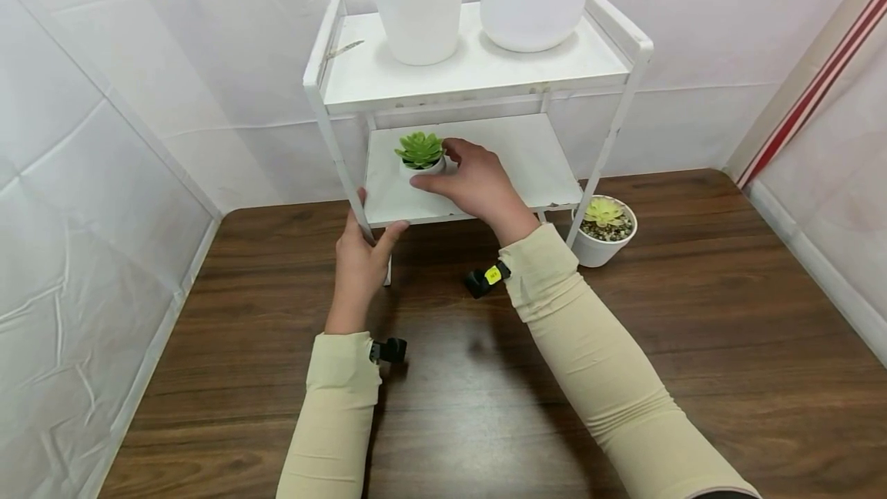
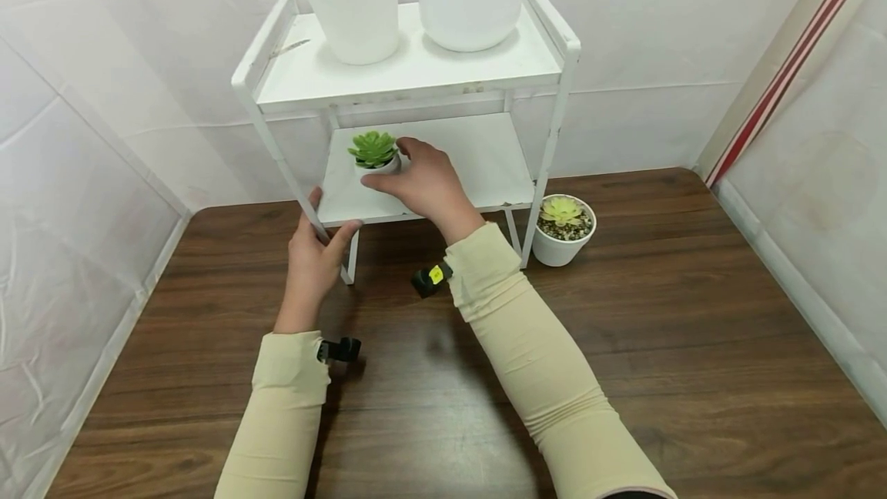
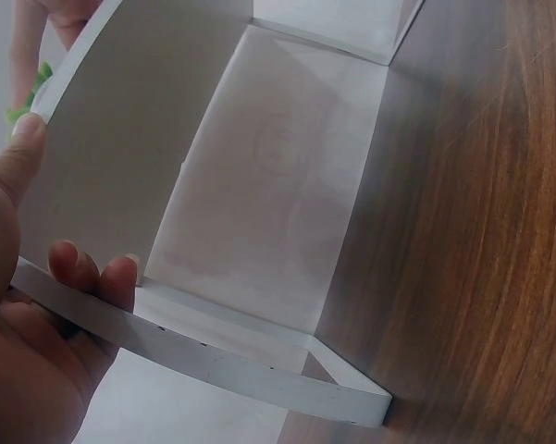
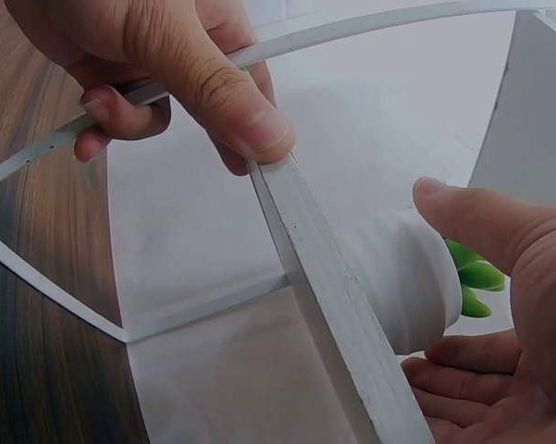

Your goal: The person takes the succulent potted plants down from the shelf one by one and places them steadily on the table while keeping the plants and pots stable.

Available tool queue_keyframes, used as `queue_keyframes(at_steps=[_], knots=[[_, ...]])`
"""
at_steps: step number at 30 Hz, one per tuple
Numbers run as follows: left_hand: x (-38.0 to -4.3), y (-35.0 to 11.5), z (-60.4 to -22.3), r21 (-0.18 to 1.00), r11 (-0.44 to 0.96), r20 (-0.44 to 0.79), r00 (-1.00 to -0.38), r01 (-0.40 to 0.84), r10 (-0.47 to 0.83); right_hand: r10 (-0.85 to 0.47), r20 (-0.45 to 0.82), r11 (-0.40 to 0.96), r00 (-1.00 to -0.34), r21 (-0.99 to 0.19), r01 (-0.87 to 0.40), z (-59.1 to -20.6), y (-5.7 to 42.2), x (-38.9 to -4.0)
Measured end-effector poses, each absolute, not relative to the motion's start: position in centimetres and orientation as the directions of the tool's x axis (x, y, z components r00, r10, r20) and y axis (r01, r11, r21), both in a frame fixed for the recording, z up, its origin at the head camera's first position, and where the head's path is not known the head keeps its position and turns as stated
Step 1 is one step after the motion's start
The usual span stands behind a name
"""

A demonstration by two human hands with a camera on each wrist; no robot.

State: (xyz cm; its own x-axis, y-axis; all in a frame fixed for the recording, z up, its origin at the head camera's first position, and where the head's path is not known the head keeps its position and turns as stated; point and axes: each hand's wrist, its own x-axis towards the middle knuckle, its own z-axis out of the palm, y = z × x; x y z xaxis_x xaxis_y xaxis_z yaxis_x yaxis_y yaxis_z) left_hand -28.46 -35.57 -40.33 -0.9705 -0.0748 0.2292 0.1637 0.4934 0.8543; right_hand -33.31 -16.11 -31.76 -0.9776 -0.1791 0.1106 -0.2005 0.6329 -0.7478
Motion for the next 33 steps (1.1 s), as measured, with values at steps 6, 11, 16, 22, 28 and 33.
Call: queue_keyframes(at_steps=[6, 11, 16, 22, 28, 33], knots=[[-28.5, -35.6, -40.4, 0.851, 0.493, 0.245, -0.967, 0.180, -0.071, -0.161, 0.086, 0.655, -0.983, -0.736, -0.171, -31.8, -16.5, -33.5], [-28.5, -35.6, -40.4, 0.851, 0.494, 0.242, -0.968, 0.176, -0.073, -0.157, 0.088, 0.659, -0.984, -0.733, -0.171, -31.8, -16.7, -33.7], [-28.5, -35.6, -40.4, 0.850, 0.496, 0.242, -0.968, 0.177, -0.069, -0.154, 0.098, 0.659, -0.983, -0.731, -0.176, -31.9, -17.0, -33.8], [-28.6, -35.6, -40.4, 0.850, 0.497, 0.237, -0.969, 0.174, -0.066, -0.141, 0.115, 0.661, -0.983, -0.728, -0.180, -32.0, -17.3, -33.9], [-28.6, -35.6, -40.5, 0.850, 0.499, 0.234, -0.970, 0.170, -0.070, -0.134, 0.120, 0.679, -0.984, -0.712, -0.180, -32.0, -17.5, -34.0], [-28.6, -35.6, -40.5, 0.849, 0.505, 0.224, -0.972, 0.156, -0.077, -0.136, 0.123, 0.689, -0.983, -0.701, -0.183, -32.0, -17.6, -34.0]])
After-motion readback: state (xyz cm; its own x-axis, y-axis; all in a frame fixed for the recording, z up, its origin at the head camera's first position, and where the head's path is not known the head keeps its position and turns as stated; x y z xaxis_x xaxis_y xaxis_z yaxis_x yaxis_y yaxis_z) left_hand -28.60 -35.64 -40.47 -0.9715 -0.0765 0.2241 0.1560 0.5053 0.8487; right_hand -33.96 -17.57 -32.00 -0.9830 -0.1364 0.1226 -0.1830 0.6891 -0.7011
